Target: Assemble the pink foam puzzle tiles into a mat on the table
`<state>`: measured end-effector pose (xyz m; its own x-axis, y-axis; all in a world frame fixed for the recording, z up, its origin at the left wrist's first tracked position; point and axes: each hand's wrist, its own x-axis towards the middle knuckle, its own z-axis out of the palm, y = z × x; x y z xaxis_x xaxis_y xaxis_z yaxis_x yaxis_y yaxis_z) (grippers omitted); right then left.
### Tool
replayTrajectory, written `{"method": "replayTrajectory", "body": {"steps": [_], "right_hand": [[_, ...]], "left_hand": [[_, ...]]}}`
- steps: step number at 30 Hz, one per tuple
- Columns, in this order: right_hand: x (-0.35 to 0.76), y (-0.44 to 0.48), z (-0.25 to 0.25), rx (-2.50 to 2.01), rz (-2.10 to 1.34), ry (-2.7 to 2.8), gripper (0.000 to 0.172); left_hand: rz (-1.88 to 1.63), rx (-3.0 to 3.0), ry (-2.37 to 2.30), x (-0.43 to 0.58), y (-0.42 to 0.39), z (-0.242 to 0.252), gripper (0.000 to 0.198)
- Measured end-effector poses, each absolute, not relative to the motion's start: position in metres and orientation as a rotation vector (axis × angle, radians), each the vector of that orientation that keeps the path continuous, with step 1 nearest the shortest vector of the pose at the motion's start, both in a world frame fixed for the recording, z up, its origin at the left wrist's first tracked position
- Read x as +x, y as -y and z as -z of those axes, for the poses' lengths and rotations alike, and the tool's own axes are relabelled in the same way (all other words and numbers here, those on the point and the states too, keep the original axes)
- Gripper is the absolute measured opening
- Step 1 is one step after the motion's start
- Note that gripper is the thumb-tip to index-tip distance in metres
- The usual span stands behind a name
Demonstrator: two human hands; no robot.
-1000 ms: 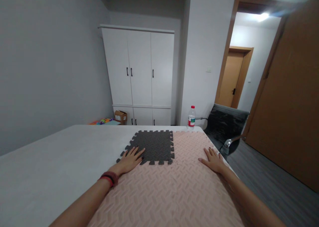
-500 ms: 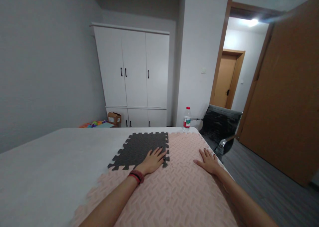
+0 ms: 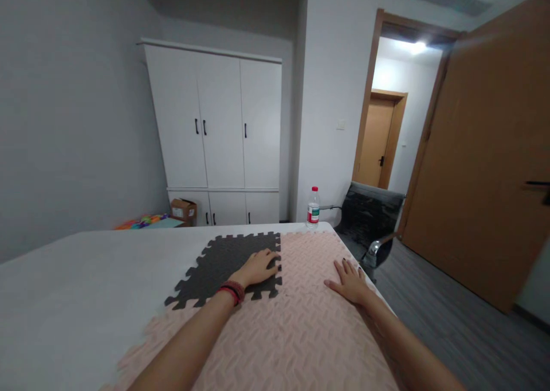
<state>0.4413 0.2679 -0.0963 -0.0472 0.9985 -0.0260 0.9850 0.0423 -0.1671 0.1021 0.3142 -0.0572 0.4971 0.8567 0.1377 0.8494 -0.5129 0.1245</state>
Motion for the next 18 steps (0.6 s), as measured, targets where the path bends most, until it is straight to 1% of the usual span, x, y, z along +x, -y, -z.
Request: {"method": "replayTrajectory", "body": {"steps": [4,9,13,18], "right_hand": [[0.441,-0.266,0.094,-2.063,-0.219,2.185,0.098],[0.440,-0.263,0.090,-2.024,-0.240,2.180,0.099],[0.439,-0.262,0.086,-2.011,-0.256,2.180,0.098],[0.439,-0.261,0.084,-2.021,-0.259,2.175,0.097]], "left_hand": [[-0.389,2.611,-1.682,0.126,-0.345,0.077,0.049],[-0.476,2.585,-1.796,0.138,-0.362,0.102,0.043],[-0.465,2.606,-1.783,0.134,-0.373,0.104,0.039],[-0.448,2.574,-1.881,0.143,-0.393,0.103,0.041]]}}
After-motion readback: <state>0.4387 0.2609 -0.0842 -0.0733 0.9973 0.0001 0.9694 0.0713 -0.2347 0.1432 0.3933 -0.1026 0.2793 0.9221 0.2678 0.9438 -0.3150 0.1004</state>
